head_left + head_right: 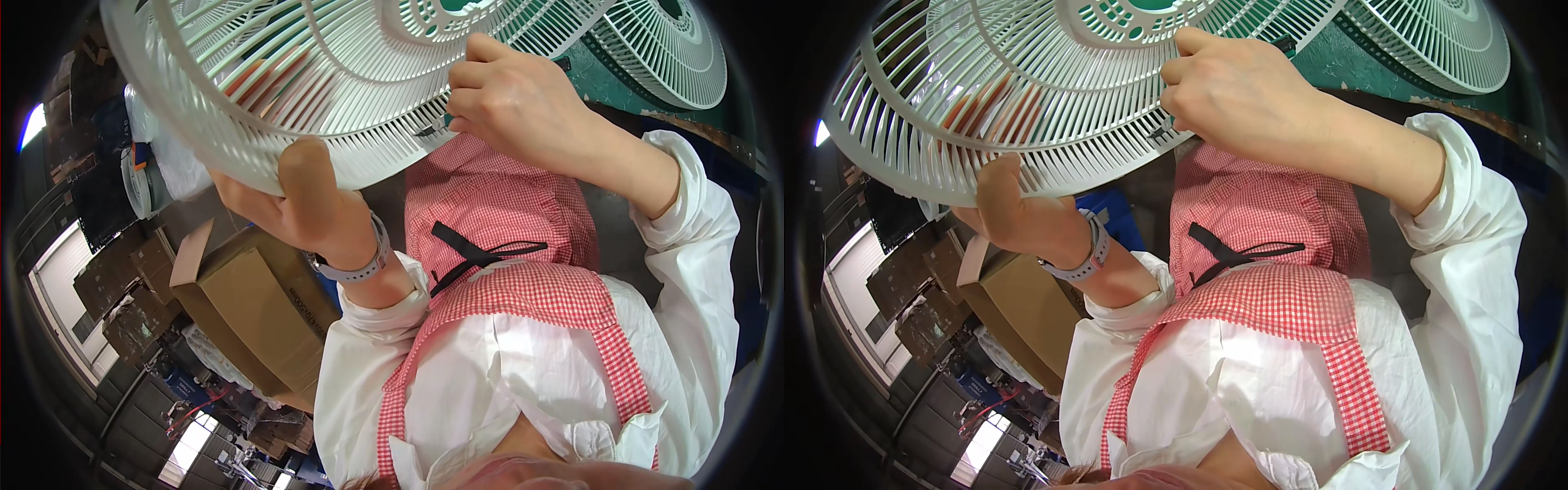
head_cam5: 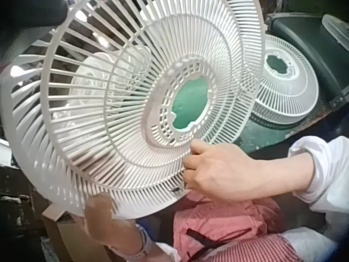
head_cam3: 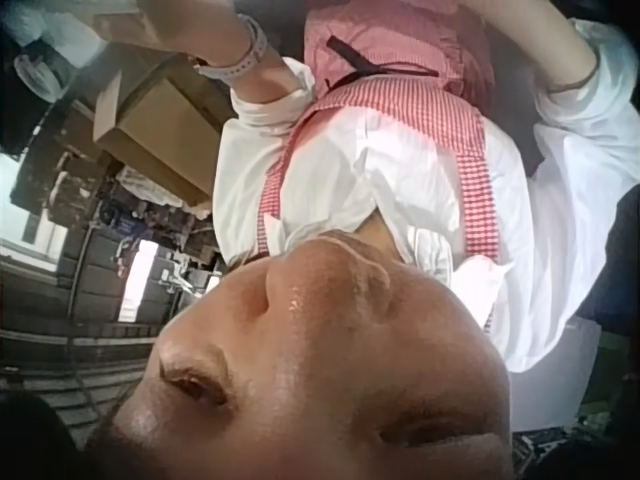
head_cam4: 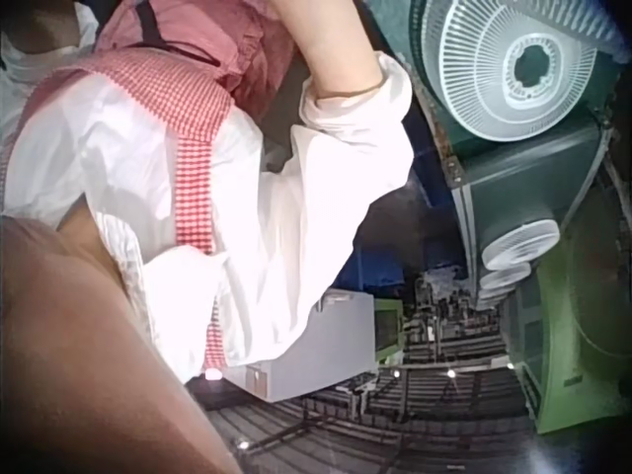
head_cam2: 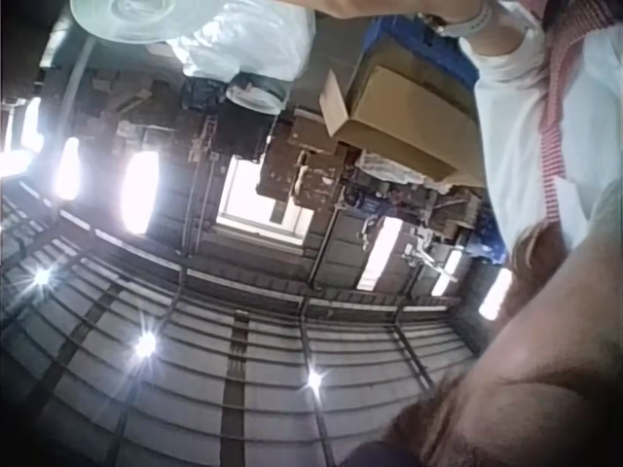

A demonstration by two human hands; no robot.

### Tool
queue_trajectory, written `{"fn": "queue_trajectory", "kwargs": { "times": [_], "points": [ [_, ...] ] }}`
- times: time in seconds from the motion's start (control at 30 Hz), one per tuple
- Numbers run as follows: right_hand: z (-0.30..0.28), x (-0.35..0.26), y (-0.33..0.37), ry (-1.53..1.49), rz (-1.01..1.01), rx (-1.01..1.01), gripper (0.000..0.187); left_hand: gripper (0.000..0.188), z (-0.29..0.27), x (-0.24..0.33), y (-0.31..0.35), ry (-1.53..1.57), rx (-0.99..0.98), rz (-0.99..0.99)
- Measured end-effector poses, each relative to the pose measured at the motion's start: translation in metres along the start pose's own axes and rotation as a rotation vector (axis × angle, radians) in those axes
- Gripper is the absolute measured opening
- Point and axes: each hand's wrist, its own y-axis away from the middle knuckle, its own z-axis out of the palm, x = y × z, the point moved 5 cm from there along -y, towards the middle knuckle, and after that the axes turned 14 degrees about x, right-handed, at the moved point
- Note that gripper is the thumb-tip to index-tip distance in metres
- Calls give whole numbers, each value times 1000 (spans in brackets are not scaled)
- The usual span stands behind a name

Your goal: Assembling, inspecting, and bagging plastic fan guard components on a factory assembly line.

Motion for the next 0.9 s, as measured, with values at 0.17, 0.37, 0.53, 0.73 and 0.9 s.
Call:
{"fn": "queue_trajectory", "kwargs": {
  "times": [0.17,0.37,0.53,0.73,0.9],
  "points": [
    [3,0,-1,4,2,2,10,58,-2,-1,1,24,-4,16],
    [7,0,-2,26,2,25,9,58,-2,-4,0,37,-8,19],
    [9,4,-6,59,-24,73,9,58,-1,-4,1,55,-8,22],
    [0,6,2,45,-68,174,18,58,-3,-6,1,91,17,24],
    [-1,5,7,3,41,1,14,57,-6,-5,3,18,8,60]
  ]
}}
